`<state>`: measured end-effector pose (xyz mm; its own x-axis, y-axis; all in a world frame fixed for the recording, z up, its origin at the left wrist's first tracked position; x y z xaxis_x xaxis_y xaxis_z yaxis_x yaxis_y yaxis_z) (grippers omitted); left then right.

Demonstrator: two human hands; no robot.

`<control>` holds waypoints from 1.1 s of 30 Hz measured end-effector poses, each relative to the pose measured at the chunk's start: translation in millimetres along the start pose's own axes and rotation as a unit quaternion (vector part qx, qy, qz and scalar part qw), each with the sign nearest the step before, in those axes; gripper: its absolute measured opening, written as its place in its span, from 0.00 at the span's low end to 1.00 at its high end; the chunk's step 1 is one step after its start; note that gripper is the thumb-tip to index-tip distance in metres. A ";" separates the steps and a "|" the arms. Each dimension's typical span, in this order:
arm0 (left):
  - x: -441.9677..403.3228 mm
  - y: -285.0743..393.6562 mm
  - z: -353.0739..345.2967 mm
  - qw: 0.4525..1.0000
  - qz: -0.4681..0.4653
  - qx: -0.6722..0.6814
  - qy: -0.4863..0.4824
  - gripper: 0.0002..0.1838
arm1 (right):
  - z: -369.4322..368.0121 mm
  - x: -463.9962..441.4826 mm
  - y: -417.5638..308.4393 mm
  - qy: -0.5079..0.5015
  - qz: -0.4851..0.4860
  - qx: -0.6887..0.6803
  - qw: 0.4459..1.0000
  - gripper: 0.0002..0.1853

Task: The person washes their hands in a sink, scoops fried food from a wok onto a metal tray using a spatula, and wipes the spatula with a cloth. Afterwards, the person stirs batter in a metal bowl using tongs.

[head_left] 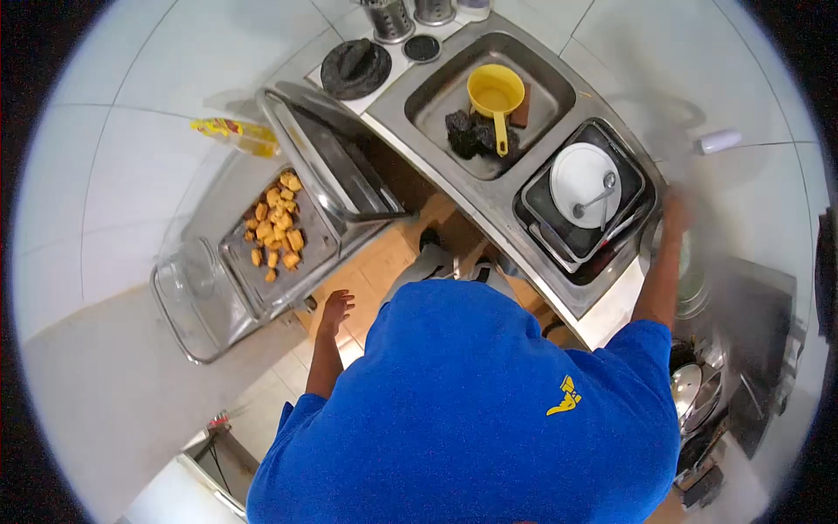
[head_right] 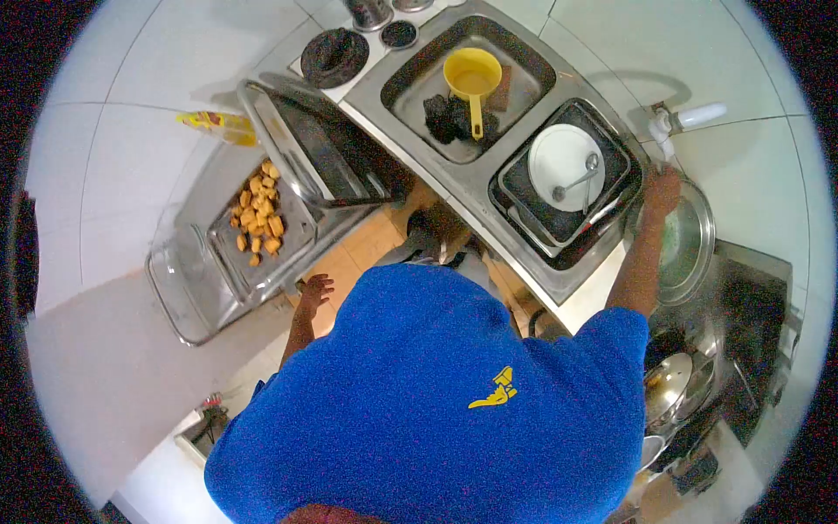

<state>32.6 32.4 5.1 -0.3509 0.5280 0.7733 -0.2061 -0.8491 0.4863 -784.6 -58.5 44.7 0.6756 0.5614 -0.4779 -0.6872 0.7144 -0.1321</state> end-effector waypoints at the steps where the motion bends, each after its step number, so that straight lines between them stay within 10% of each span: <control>1: -5.8 8.5 1.5 1.000 0.005 -0.025 0.004 0.17 | 29.4 2.3 -30.9 -0.002 0.008 0.031 0.999 0.20; 4: -30.6 22.6 11.4 0.999 0.014 -0.045 -0.009 0.18 | 3.0 12.1 -55.7 -0.039 -0.145 -0.415 0.897 0.21; 6: -42.0 20.2 20.6 0.998 0.004 -0.067 -0.014 0.18 | 11.9 25.1 -103.0 -0.124 -0.473 -0.720 0.493 0.19; 11: -72.1 6.1 36.7 0.992 0.047 -0.105 -0.049 0.18 | -23.8 23.9 -135.3 -0.077 -0.581 -0.751 0.304 0.14; 14: -80.0 -9.7 44.1 0.994 0.063 -0.040 -0.081 0.18 | -90.1 26.1 -97.9 -0.093 -0.590 -0.712 0.369 0.12; 17: -83.3 -23.3 39.1 0.994 0.064 -0.046 -0.078 0.18 | -91.7 39.3 -93.0 -0.186 -0.587 -0.759 0.211 0.13; 19: -106.8 -52.3 44.0 0.980 -0.064 -0.067 -0.174 0.18 | -88.6 50.5 -96.6 -0.159 -0.627 -0.740 0.183 0.14; 25: -79.6 -30.6 26.7 0.992 0.044 -0.053 -0.106 0.17 | -54.3 73.9 -132.8 -0.024 -0.765 -0.610 0.205 0.16; 31: -86.1 -20.7 13.8 0.993 0.089 -0.040 -0.066 0.17 | -101.1 59.1 -107.9 -0.147 -0.651 -0.739 0.088 0.12; 33: -93.9 -28.7 4.8 0.991 0.108 -0.048 -0.057 0.17 | -89.4 54.4 -112.5 -0.148 -0.621 -0.742 0.205 0.13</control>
Point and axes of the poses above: each hand's wrist, its own x-axis away from the middle knuckle, its own z-axis out of the back of the hand, y = z × x, the point moved 2 cm from there along -x, towards the middle knuckle, and after that the axes turned 13 degrees about y, right-handed, at the moved point
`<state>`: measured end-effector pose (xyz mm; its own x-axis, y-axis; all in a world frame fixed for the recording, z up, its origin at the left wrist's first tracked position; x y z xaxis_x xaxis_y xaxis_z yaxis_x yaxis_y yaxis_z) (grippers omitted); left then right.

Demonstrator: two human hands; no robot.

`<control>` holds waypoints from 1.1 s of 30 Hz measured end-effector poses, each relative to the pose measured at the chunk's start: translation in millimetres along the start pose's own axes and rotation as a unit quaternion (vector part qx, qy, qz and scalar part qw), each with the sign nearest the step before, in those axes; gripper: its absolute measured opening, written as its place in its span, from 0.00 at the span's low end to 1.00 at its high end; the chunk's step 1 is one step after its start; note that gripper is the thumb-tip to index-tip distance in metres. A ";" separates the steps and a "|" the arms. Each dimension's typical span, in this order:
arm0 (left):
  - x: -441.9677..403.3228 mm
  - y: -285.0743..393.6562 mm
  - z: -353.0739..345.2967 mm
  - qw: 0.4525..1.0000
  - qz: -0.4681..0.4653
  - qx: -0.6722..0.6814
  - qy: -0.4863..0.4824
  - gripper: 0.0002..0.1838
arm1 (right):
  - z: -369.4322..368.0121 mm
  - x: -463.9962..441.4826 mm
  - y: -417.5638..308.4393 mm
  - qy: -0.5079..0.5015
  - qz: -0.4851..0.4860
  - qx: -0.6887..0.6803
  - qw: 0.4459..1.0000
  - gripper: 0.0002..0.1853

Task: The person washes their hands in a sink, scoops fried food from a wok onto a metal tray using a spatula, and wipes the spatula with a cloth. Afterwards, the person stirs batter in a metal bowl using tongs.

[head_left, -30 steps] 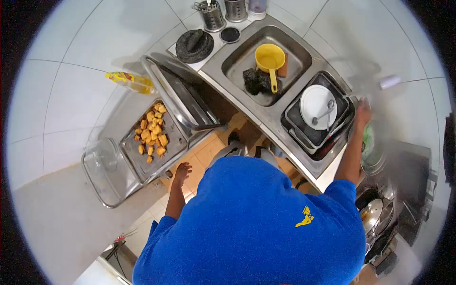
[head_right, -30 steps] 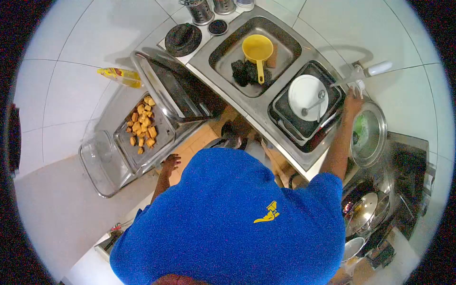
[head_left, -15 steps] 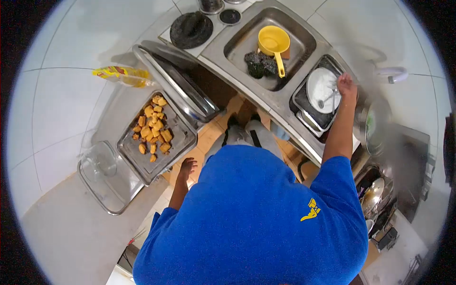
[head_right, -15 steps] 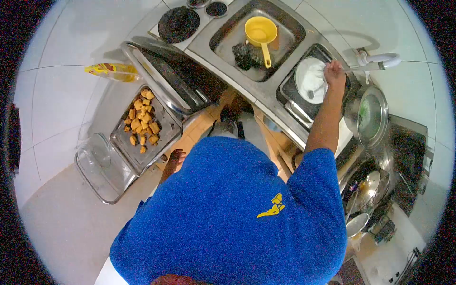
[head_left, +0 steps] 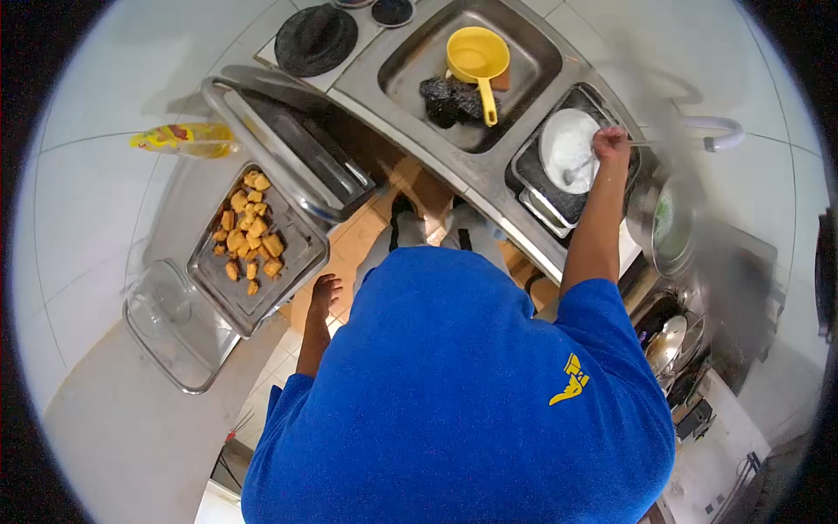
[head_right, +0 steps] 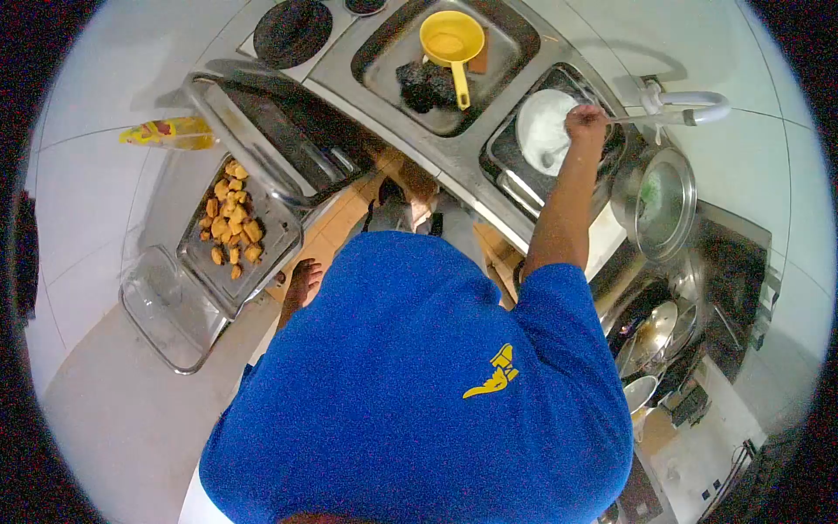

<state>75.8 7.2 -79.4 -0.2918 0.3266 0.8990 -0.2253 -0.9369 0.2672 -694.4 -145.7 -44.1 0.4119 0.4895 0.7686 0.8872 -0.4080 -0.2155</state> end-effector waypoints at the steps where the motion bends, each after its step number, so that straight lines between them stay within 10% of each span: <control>1: 15.9 9.5 -7.8 1.000 -0.020 -0.006 0.012 0.18 | -6.6 16.0 9.2 -0.003 0.038 0.045 0.998 0.15; 10: 56.4 17.7 -66.7 0.998 -0.053 0.034 0.019 0.17 | -7.6 48.2 36.4 0.146 -0.112 -0.151 0.971 0.11; 13: 63.2 0.2 -68.6 0.997 -0.049 0.044 0.029 0.17 | 15.0 41.2 29.5 0.005 -0.109 -0.045 0.993 0.10; 29: 102.2 -17.7 -76.7 0.996 -0.019 0.006 0.082 0.17 | -26.3 45.5 -8.8 -0.004 0.041 0.207 0.977 0.10; 30: 99.3 -16.0 -75.8 0.996 -0.018 0.011 0.084 0.16 | -33.7 50.4 -19.7 -0.016 0.167 0.395 0.903 0.12; 33: 101.3 -16.5 -75.3 0.995 -0.037 0.029 0.091 0.16 | -54.7 86.0 -57.6 0.038 0.618 0.703 0.349 0.19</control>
Point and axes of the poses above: each hand's wrist, its own x-axis away from the middle knuckle, its own z-axis out of the back of the hand, y = z × x, the point moved 2 cm from there along -x, towards the middle knuckle, and after that the axes turned 13 degrees about y, right-handed, at the moved point
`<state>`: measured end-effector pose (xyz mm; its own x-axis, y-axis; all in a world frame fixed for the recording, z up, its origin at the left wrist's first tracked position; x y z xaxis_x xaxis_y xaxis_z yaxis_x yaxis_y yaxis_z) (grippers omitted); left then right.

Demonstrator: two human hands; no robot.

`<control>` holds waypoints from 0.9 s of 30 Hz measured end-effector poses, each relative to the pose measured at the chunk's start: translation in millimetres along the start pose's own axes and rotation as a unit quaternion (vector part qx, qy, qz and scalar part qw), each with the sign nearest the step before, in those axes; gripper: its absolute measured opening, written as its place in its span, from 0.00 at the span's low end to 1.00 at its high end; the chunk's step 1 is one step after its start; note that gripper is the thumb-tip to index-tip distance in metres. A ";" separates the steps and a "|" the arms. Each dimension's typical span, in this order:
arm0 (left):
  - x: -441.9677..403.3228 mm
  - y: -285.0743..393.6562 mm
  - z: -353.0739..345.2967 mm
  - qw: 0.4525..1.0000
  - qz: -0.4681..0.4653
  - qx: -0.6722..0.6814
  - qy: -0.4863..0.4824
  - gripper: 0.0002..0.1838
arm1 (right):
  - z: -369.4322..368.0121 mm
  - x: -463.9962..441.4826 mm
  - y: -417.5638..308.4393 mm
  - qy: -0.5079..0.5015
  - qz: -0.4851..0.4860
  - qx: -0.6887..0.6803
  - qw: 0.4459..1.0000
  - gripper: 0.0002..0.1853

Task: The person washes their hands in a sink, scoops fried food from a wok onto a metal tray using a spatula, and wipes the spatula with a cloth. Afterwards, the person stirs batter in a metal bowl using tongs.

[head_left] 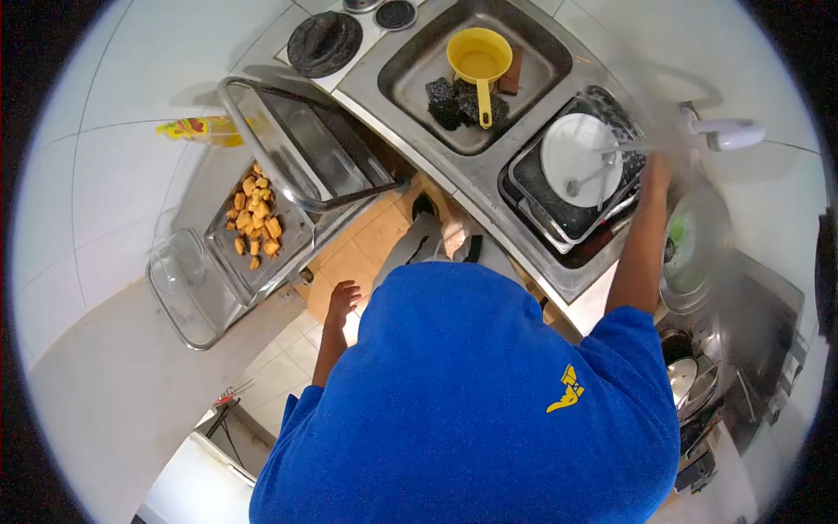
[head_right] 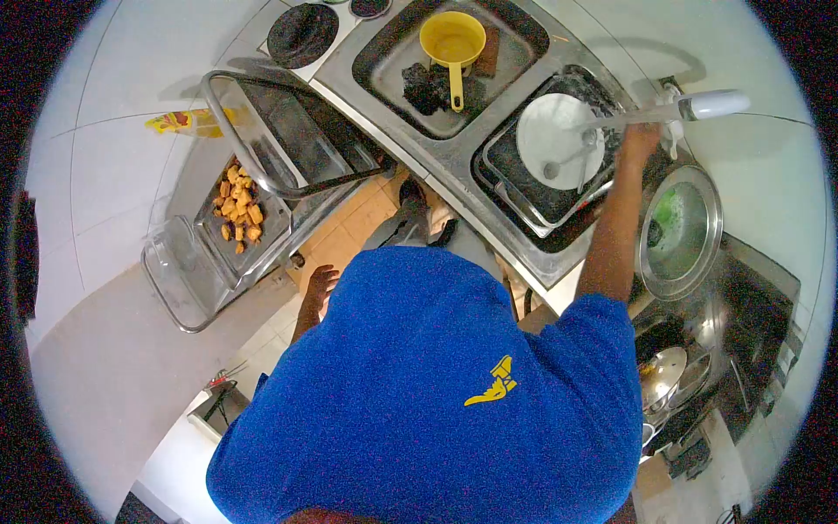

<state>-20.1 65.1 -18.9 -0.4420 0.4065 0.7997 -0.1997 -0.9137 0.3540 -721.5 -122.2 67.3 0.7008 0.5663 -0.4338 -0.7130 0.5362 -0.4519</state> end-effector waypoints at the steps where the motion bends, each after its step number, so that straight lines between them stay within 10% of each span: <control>1: -3.5 -4.6 2.5 1.000 0.000 0.002 0.004 0.15 | 16.3 -7.5 0.5 0.110 0.100 0.139 0.979 0.21; 5: -1.7 -25.6 11.6 1.000 -0.010 0.011 0.001 0.16 | 19.2 -42.8 64.7 0.034 0.242 0.185 0.952 0.19; 8: -7.0 -49.4 18.9 1.000 0.004 0.015 -0.004 0.15 | 4.1 -74.1 114.7 -0.094 0.172 0.145 0.970 0.14; 18: -30.5 -117.0 -4.7 0.998 0.012 0.069 -0.001 0.17 | 23.9 -129.6 129.4 -0.095 0.224 0.138 0.960 0.18; 27: -15.2 -151.8 -27.7 0.994 -0.053 0.095 -0.003 0.17 | 57.0 -54.5 51.9 0.207 0.210 0.106 0.950 0.17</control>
Point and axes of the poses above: each hand's wrist, its own x-axis away from the middle knuckle, its own z-axis out of the back of the hand, y = z × x, the point moved 2 cm from there along -x, towards the middle knuckle, and after that the axes turned 13 degrees about y, right-handed, at the moved point
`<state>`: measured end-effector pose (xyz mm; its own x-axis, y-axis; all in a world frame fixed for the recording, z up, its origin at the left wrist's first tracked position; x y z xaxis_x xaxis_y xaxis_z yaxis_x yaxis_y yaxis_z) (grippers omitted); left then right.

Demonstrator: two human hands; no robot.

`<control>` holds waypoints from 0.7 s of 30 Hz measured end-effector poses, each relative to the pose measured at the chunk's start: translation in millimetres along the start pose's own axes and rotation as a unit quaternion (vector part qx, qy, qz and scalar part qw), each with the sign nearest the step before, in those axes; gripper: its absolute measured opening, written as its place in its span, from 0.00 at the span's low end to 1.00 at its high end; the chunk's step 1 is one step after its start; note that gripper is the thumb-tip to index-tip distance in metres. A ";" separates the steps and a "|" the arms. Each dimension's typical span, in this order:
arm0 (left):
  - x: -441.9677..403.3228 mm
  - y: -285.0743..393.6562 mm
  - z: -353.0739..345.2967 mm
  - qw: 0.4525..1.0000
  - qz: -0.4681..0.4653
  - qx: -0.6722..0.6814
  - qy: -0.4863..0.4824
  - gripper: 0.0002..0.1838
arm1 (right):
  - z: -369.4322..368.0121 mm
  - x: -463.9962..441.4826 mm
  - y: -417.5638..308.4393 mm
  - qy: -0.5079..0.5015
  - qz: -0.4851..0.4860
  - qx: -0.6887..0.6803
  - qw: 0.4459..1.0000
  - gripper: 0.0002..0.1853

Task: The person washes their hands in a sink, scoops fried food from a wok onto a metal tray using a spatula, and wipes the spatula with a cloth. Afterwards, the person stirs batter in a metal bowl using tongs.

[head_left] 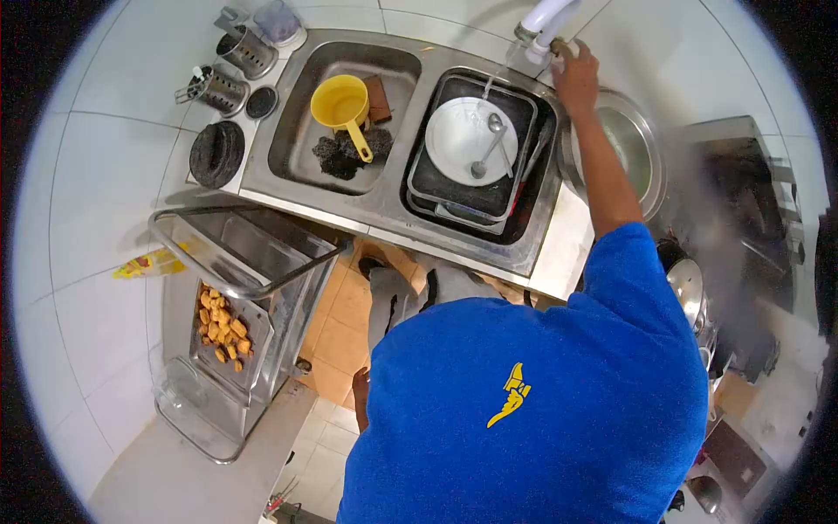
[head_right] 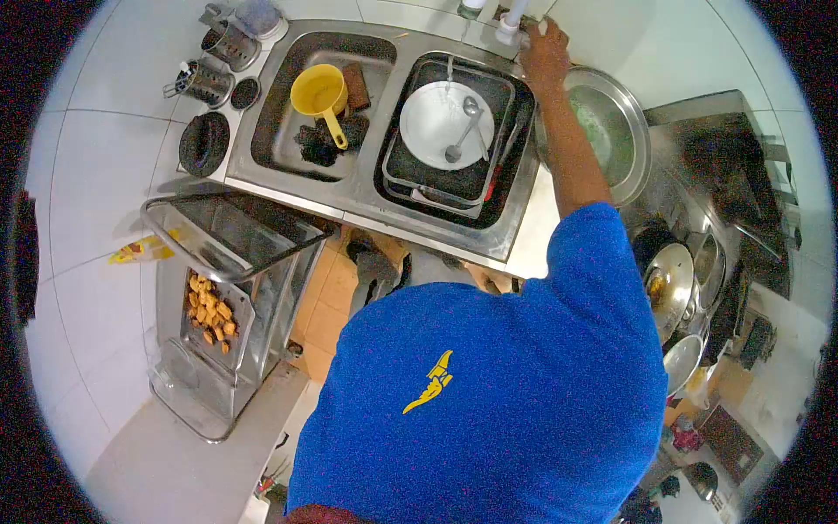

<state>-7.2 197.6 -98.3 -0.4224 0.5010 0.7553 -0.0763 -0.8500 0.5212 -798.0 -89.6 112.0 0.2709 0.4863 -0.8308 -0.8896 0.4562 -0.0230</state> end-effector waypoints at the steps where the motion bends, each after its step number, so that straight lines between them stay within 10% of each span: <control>1: 2.6 -3.3 2.9 1.000 -0.010 0.007 -0.001 0.17 | 9.2 5.3 -15.4 0.041 0.011 -0.014 0.999 0.16; 10: -2.4 -45.7 67.8 0.998 -0.049 0.000 -0.025 0.17 | 112.7 24.3 -116.9 -0.236 -0.234 -0.371 0.867 0.12; 15: -53.4 -67.2 109.0 0.990 -0.034 -0.099 -0.097 0.17 | 201.6 32.6 -150.0 -0.001 -0.187 -0.297 0.936 0.18; 19: -133.2 -92.3 145.5 0.968 -0.045 -0.148 -0.195 0.18 | 188.3 181.7 -197.0 -0.498 0.083 -0.074 0.860 0.26; 21: -162.9 -82.1 142.1 0.923 -0.028 -0.120 -0.364 0.18 | 237.7 226.1 -220.0 -0.445 0.048 -0.128 0.885 0.24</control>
<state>196.2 208.9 -207.6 0.3005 0.4482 0.8419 -0.3144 -0.7868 0.5311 -453.7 97.2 61.4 0.2699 0.9602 -0.0721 -0.9477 0.2516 -0.1965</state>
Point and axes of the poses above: each hand's wrist, its own x-axis away from the middle knuckle, its own z-axis out of the back of the hand, y = z × x, the point moved 2 cm from there along -x, towards the middle knuckle, and after that the axes turned 13 degrees about y, right-handed, at the moved point
